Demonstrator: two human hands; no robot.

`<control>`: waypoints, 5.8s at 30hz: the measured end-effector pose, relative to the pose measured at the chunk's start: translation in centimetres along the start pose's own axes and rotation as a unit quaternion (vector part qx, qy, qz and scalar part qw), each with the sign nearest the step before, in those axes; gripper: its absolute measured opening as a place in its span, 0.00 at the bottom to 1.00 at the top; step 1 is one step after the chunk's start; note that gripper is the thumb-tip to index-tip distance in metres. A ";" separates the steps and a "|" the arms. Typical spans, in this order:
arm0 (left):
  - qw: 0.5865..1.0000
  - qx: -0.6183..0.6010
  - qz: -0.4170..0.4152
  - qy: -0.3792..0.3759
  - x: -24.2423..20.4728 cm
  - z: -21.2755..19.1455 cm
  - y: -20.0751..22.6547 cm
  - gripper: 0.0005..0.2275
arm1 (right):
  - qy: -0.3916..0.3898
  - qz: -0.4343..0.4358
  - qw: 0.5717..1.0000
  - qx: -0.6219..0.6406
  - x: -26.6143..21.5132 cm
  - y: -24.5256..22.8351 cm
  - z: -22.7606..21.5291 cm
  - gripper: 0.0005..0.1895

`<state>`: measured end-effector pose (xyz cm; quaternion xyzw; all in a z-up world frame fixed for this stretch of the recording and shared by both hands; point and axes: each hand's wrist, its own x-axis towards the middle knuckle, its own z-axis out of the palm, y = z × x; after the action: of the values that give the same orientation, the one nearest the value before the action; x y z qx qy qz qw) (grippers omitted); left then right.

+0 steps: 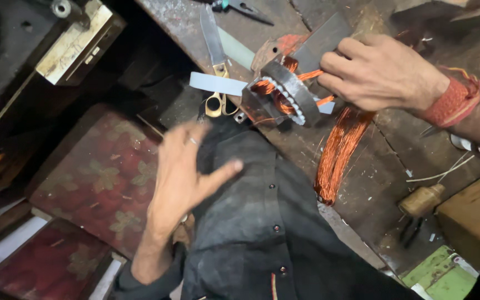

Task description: The person winds copper wire around a circular metal component clamped in a vise. They repeatedly wrap the wire by hand, adjust the coil, and reposition the component to continue winding.

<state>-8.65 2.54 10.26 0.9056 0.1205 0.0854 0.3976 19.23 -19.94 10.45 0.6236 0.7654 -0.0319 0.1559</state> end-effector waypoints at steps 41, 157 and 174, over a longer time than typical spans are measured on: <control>0.419 -0.872 -0.250 -0.028 -3.6 9.3 -8.9 0.04 | -0.005 -0.041 0.990 0.132 2.2 1.1 1.6 0.18; 0.964 -0.019 0.244 0.109 3.4 10.7 -5.4 0.15 | 0.071 -0.045 0.954 0.287 2.7 0.3 2.6 0.24; 0.977 -0.050 0.182 0.095 3.7 11.3 -5.3 0.08 | 0.086 -0.045 0.973 0.210 3.5 0.1 0.7 0.14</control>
<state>-3.06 -0.83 -1.02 0.8789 -0.0141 0.2478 0.4073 18.86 -16.74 8.77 0.6076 0.7794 -0.1454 -0.0463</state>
